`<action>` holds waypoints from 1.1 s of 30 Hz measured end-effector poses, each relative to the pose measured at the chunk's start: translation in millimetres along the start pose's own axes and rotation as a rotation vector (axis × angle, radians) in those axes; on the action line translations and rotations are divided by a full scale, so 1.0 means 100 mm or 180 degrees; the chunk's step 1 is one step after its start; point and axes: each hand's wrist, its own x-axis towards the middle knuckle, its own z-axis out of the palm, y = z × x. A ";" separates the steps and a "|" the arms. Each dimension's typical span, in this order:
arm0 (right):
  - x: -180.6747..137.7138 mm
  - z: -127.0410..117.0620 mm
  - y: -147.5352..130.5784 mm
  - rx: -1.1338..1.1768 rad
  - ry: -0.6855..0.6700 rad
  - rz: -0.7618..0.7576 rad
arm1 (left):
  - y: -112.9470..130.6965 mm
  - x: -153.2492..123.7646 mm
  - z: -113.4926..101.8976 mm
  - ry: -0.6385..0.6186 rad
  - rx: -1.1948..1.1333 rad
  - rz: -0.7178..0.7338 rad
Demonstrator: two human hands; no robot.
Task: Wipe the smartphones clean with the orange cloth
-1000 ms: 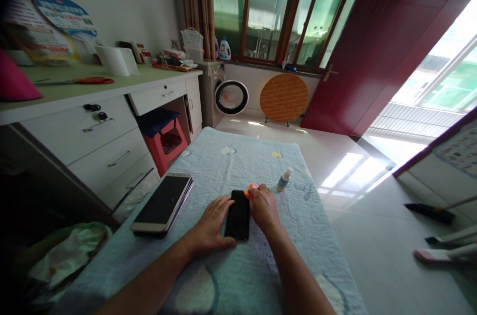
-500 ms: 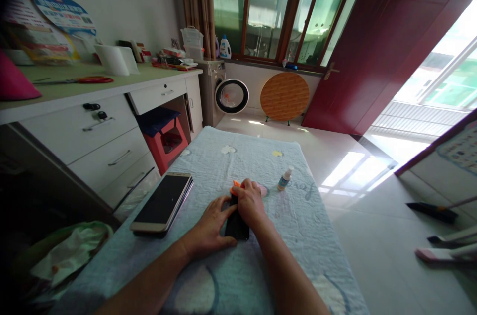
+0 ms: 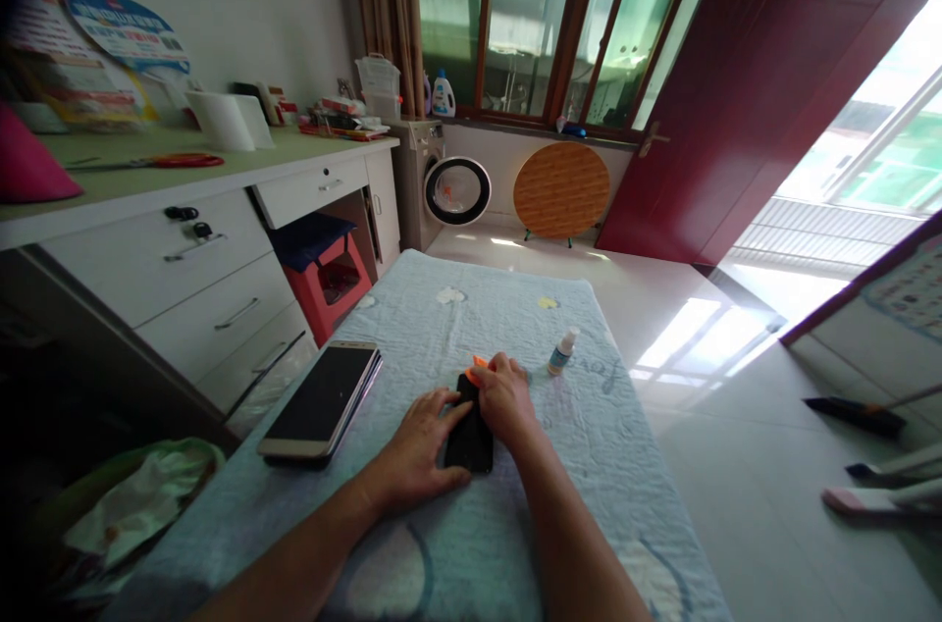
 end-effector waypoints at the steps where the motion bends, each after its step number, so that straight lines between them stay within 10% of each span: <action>1: -0.01 0.00 0.02 0.0019 0.0026 0.0032 | 0.00 0.00 0.00 -0.0017 0.0013 -0.0019; 33: 0.35 0.06 -0.21 -0.0086 -0.0574 0.0142 | 0.06 -0.01 -0.08 -0.0089 -0.0203 0.0137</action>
